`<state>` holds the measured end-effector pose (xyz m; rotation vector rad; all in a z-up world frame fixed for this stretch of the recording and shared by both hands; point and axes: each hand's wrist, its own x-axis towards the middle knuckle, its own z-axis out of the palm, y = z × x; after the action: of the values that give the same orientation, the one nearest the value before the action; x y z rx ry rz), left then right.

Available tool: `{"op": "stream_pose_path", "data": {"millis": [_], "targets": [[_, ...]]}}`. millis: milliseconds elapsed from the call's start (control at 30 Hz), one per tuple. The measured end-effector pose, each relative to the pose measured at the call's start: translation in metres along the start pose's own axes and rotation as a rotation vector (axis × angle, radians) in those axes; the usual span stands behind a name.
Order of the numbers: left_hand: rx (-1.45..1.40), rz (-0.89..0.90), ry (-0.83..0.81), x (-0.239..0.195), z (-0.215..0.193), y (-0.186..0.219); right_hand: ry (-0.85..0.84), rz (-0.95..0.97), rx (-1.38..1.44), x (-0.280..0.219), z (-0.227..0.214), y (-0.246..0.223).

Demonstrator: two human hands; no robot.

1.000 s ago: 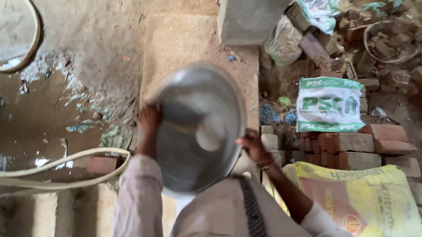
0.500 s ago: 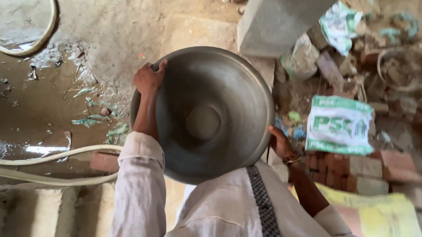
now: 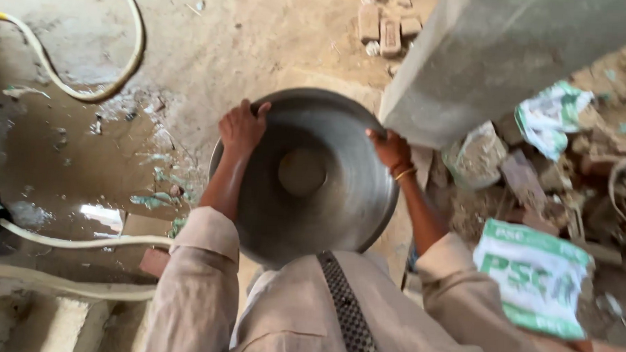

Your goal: The person uses a long-handled hoe to dig sand from a sandy floor and fill a large metal basin. They lift and carry the filled basin across the site and up steps, then return and continue scooping sand into the basin.

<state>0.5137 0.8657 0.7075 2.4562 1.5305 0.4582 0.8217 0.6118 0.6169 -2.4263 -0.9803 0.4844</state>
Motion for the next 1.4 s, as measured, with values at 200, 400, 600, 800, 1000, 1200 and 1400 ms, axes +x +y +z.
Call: {"op": "stream_pose_path", "data": {"millis": [200,400,600,800,1000,1200,1400], "targets": [[0.154,-0.042,-0.079,0.063,0.004,0.017,0.020,0.034,0.040,0.061,-0.004,-0.035],[0.154,-0.063,-0.218,0.158,-0.021,0.054,-0.017,0.087,-0.035,0.144,-0.065,-0.080],[0.104,-0.013,-0.249,0.218,0.059,0.038,0.005,0.112,-0.112,0.189,-0.060,-0.072],[0.060,0.032,-0.199,0.304,0.093,0.052,0.052,0.250,0.029,0.237,-0.073,-0.106],[0.020,0.091,-0.201,0.388,0.105,0.052,0.086,0.265,0.002,0.302,-0.070,-0.124],[-0.036,0.094,-0.243,0.442,0.135,0.053,0.205,0.226,-0.118,0.352,-0.048,-0.108],[-0.049,0.077,-0.279,0.490,0.143,0.059,0.120,0.325,-0.020,0.398,-0.042,-0.128]]}}
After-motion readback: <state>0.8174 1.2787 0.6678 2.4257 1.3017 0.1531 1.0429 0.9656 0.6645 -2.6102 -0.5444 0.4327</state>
